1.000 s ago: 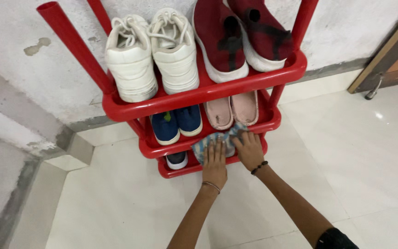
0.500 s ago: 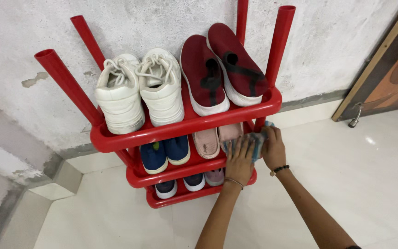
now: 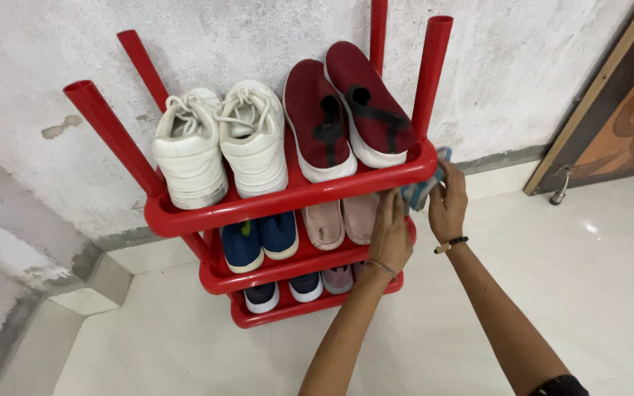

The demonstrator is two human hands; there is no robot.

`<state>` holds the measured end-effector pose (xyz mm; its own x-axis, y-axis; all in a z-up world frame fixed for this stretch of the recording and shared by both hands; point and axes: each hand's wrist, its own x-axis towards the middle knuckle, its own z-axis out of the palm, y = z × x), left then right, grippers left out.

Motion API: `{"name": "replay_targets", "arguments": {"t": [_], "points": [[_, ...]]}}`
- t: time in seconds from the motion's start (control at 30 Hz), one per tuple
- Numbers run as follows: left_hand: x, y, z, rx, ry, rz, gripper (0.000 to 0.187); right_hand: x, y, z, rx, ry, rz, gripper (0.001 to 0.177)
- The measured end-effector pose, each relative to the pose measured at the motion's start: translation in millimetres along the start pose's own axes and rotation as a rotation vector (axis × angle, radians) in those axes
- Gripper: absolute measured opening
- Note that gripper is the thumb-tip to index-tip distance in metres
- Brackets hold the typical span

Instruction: The person wipes a red plastic shoe rack with a cloth, then places several pairs of shoes and slippers from the floor onto the rack shelves. The person finishes by wiping the rack again.

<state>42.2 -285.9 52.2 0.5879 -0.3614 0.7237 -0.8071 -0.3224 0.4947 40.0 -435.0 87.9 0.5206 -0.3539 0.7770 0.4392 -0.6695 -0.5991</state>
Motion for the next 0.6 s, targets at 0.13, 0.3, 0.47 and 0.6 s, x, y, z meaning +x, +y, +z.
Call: {"name": "replay_targets", "arguments": {"t": [0.13,0.3,0.47,0.6], "points": [[57,-2,19,-0.201,-0.101,-0.231,0.073,23,-5,23,0.22,-0.05,-0.091,0.048],[39,-42,34,-0.211,-0.136,-0.108,0.09,-13,22,35,0.025,-0.129,0.245,0.049],[11,-36,18,0.001,-0.458,-0.293,0.083,-49,30,24,-0.215,-0.271,0.374,0.044],[0,30,-14,0.246,-0.32,-0.118,0.069,-41,-1,-1,-0.025,0.088,0.201,0.039]]}}
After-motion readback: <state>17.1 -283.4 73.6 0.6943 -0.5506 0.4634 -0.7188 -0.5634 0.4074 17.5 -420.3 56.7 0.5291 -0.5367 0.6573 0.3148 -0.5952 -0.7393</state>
